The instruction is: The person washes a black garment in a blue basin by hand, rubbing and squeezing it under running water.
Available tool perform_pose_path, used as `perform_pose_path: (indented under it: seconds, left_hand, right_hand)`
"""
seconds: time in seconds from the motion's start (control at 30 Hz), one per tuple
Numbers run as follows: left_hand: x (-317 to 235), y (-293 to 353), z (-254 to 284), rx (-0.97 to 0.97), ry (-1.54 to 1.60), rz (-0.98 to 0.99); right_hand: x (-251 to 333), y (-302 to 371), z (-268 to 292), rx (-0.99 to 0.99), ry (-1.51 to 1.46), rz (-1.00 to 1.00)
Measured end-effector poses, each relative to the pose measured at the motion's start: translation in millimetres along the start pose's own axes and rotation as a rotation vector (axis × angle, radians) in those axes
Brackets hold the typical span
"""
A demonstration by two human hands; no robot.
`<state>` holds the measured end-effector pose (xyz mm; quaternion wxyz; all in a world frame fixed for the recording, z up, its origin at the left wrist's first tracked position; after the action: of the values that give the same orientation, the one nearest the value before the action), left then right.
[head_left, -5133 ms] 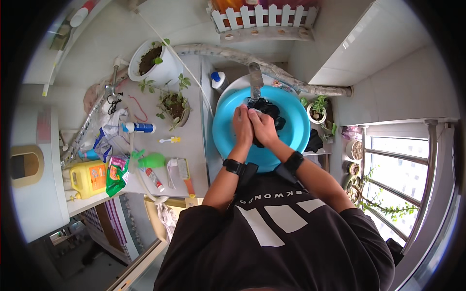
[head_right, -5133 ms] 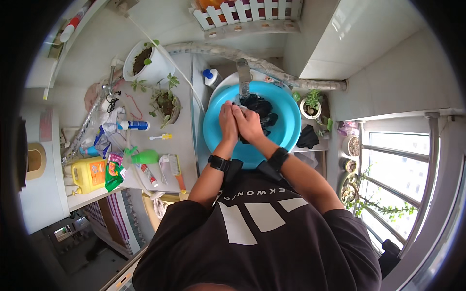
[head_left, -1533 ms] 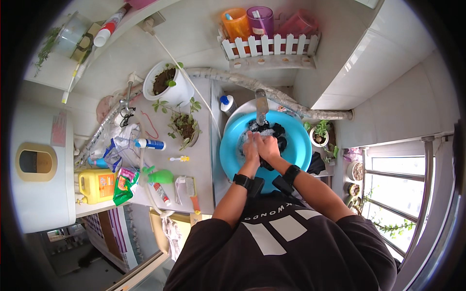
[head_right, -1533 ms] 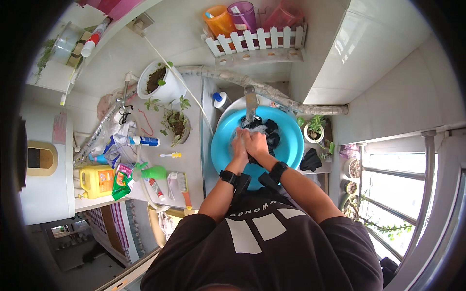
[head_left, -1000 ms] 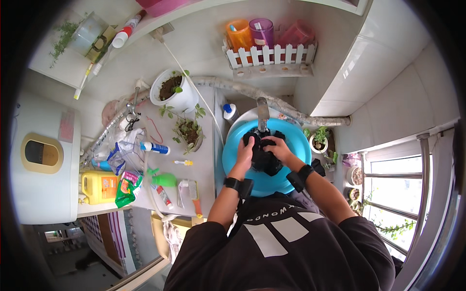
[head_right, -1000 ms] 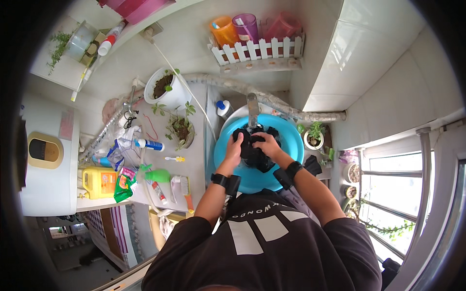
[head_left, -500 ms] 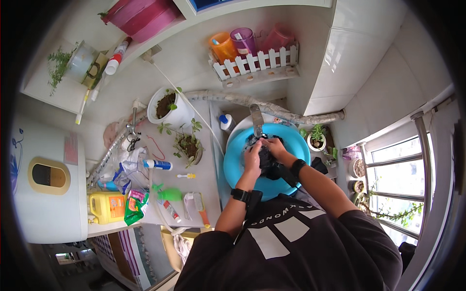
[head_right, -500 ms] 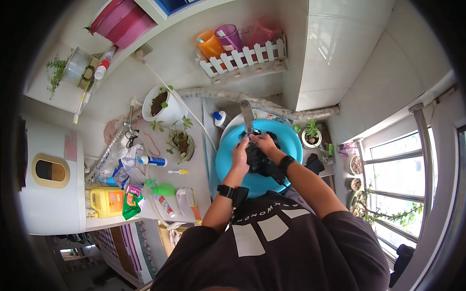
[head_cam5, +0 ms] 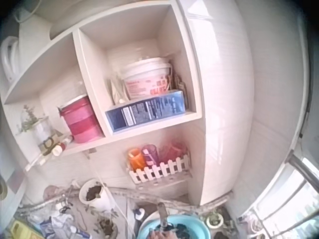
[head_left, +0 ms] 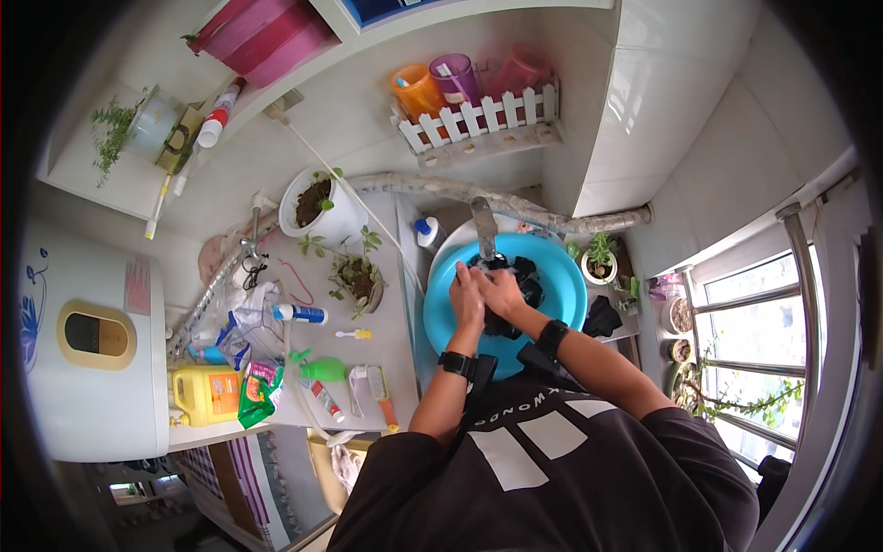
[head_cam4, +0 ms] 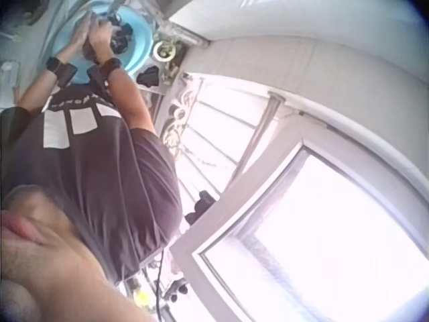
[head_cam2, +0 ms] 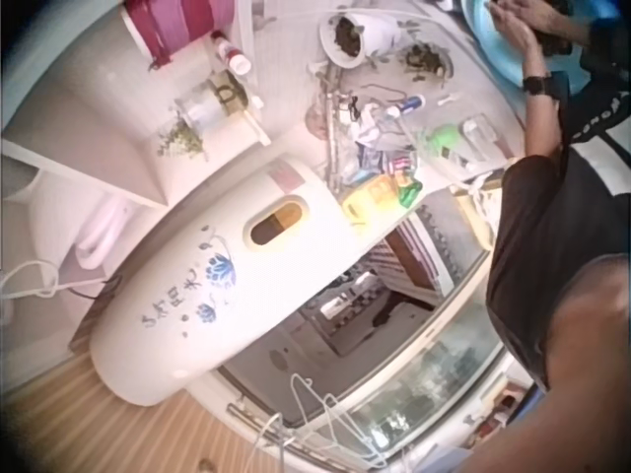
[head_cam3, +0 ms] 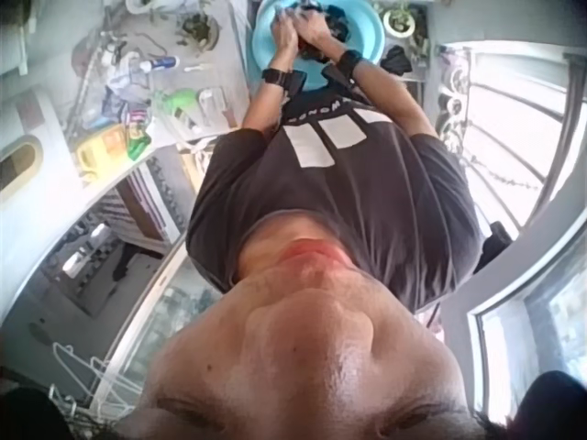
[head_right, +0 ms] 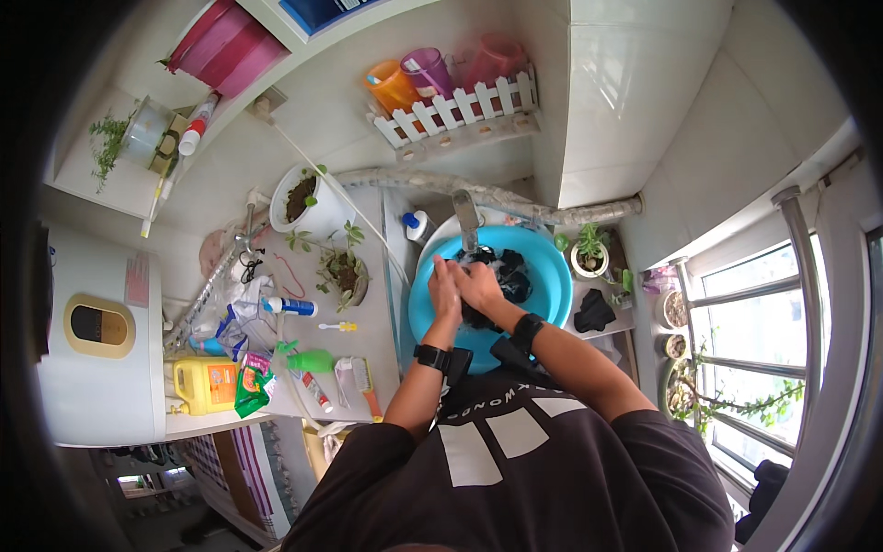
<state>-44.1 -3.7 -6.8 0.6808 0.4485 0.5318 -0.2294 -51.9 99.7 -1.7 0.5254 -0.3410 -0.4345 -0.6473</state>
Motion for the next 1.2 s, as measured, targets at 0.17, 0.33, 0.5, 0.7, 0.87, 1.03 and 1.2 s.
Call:
perform_pose_path:
  seconds: [0.17,0.33,0.5,0.7,0.87,1.03,1.2]
  left_hand:
    - [6,6,-13,0.119,-0.072,-0.047]
    - [-19,6,3,0.249,0.049,-0.171]
    - [-45,-8,34,0.349,0.362,-0.063]
    - [-34,-27,41,0.129,0.030,-0.025]
    - [18,-8,-19,0.173,0.328,0.280]
    - [21,0,-17,0.137,0.136,0.066]
    - [-10,12,-17,0.162,0.167,-0.006]
  right_hand:
    - [-52,-32,-5,-0.190,0.258,0.056]
    - [-56,-37,4,0.082,-0.323,-0.031]
    - [-7,-10,41,0.408,-0.352,0.189]
    - [-63,-43,66,0.253,-0.736,-0.162]
    - [-48,-31,35,-0.101,-0.712,-0.132]
    - [-5,-6,8,-0.155,0.058,0.012]
    - [-20,-27,20,-0.075,-0.233,0.245]
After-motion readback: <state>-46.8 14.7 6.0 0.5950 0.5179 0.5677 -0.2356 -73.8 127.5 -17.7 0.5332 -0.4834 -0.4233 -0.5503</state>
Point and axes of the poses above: each hand's wrist, its own y-axis away from the middle knuckle, its own z-axis out of the back of the hand, x = y × z, the point moved 3 cm from there along -y, towards the middle knuckle, and after that the axes turned 10 degrees about -x, right-handed, at the moved point
